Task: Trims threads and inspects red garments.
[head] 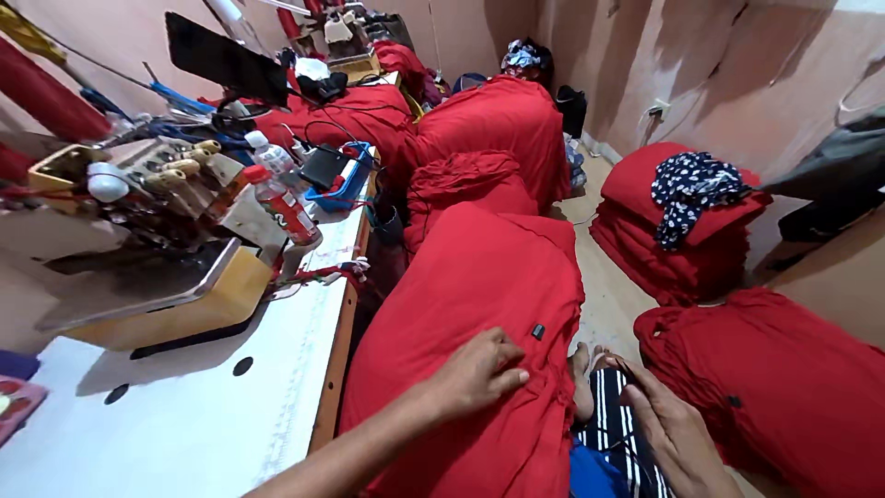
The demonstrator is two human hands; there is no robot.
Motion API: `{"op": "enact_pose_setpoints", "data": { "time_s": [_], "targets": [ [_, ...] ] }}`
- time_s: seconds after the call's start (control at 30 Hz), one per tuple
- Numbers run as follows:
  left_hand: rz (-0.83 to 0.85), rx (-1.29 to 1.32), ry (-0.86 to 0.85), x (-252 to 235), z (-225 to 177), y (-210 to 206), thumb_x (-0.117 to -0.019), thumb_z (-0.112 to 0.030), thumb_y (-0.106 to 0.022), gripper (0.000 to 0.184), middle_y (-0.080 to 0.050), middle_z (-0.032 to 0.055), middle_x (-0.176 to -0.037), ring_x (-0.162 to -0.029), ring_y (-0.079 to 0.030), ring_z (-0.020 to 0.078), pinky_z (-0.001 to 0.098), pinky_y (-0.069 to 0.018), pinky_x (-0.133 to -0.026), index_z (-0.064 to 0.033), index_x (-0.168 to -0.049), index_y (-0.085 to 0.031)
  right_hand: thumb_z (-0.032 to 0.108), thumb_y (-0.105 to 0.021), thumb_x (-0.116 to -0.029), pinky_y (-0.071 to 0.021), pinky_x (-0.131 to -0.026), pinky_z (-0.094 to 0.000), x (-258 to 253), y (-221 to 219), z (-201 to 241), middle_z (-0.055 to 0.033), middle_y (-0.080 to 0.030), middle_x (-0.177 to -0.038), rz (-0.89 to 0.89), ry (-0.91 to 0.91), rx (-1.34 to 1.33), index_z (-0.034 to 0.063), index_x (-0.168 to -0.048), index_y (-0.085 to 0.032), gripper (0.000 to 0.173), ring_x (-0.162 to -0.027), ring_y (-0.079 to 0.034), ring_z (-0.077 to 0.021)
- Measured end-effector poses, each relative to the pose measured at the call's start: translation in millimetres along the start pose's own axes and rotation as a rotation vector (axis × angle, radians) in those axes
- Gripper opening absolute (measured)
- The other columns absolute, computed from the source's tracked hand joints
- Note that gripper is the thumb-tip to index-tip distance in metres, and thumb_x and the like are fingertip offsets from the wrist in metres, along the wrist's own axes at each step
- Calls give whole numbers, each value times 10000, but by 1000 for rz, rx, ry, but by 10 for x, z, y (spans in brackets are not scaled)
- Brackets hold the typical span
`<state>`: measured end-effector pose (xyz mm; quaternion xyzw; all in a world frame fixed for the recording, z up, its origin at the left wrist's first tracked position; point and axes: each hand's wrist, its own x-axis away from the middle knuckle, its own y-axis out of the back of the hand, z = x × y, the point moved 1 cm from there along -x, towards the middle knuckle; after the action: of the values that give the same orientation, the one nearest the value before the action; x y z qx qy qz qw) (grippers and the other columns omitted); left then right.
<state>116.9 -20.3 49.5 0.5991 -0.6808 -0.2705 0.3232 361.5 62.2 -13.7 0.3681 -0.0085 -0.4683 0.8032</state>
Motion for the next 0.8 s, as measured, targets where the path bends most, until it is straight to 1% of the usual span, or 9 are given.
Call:
{"op": "enact_pose_setpoints", "data": {
  "time_s": [0.1,0.13,0.2,0.27,0.37,0.43,0.53,0.67,0.8],
  "targets": [
    [-281,162,-130,139,84,-354,-931,-88,-668,169,-670,161,-894,-814,-624,189,296,-510,-762,40,-995,-758,296,-344,-1095,-576,-773,-425,-24,17,66,-176,-705,-1202,7,-11,-12,-28,-1369,-596,493,-894,-707,-225],
    [-331,177,-163,149,84,-429,-925,-77,-667,149,-670,144,-842,-762,-627,162,265,-516,-721,37,-950,-759,359,-326,-1099,-563,-750,-398,-34,-10,90,-165,-705,-1190,-8,-4,-25,-21,-1376,-593,541,-866,-685,-192],
    [-366,161,-154,152,81,-479,-939,-72,-640,161,-668,158,-821,-753,-633,193,295,-518,-719,49,-932,-746,414,-301,-1104,-555,-813,-349,-56,-68,144,-142,-707,-1200,-39,35,-56,-4,-1351,-619,580,-930,-681,-139],
    [-406,158,-100,116,115,-458,-956,-83,-611,183,-658,158,-832,-759,-626,197,304,-514,-724,57,-939,-728,343,-319,-1102,-546,-835,-308,-113,-99,228,-130,-711,-1162,-87,87,-71,-1,-1290,-653,514,-950,-672,-109],
    [-462,206,-87,112,155,-434,-969,-93,-593,192,-643,136,-848,-760,-603,137,244,-495,-718,57,-946,-712,319,-376,-1085,-526,-906,-318,-169,-110,330,-107,-715,-1142,-135,120,-79,6,-1263,-661,459,-1026,-669,-98],
    [-517,240,-88,137,173,-414,-978,-96,-582,196,-640,118,-854,-769,-596,103,214,-489,-725,53,-954,-707,342,-430,-1070,-532,-850,-321,-191,-150,368,-63,-720,-1061,-154,130,-89,25,-1246,-658,428,-919,-665,-72],
    [-563,304,-86,166,239,-351,-991,-114,-576,200,-631,73,-867,-779,-579,45,173,-476,-723,40,-963,-701,302,-503,-1038,-540,-666,-226,-226,-255,406,-45,-697,-956,-140,134,-125,15,-1226,-658,376,-740,-623,-38],
    [-595,305,-190,181,303,-318,-955,-87,-622,174,-634,63,-825,-768,-582,12,130,-475,-709,44,-910,-728,288,-559,-987,-542,-654,-296,-260,-351,454,-68,-720,-965,-150,163,-14,47,-1144,-712,326,-756,-658,-115],
    [-582,257,-92,182,284,-325,-980,-108,-582,198,-617,81,-856,-762,-570,44,159,-468,-702,40,-953,-710,265,-580,-956,-555,-648,-328,-249,-362,466,-67,-725,-937,-153,180,53,51,-1114,-733,306,-761,-678,-148]
  ]
}}
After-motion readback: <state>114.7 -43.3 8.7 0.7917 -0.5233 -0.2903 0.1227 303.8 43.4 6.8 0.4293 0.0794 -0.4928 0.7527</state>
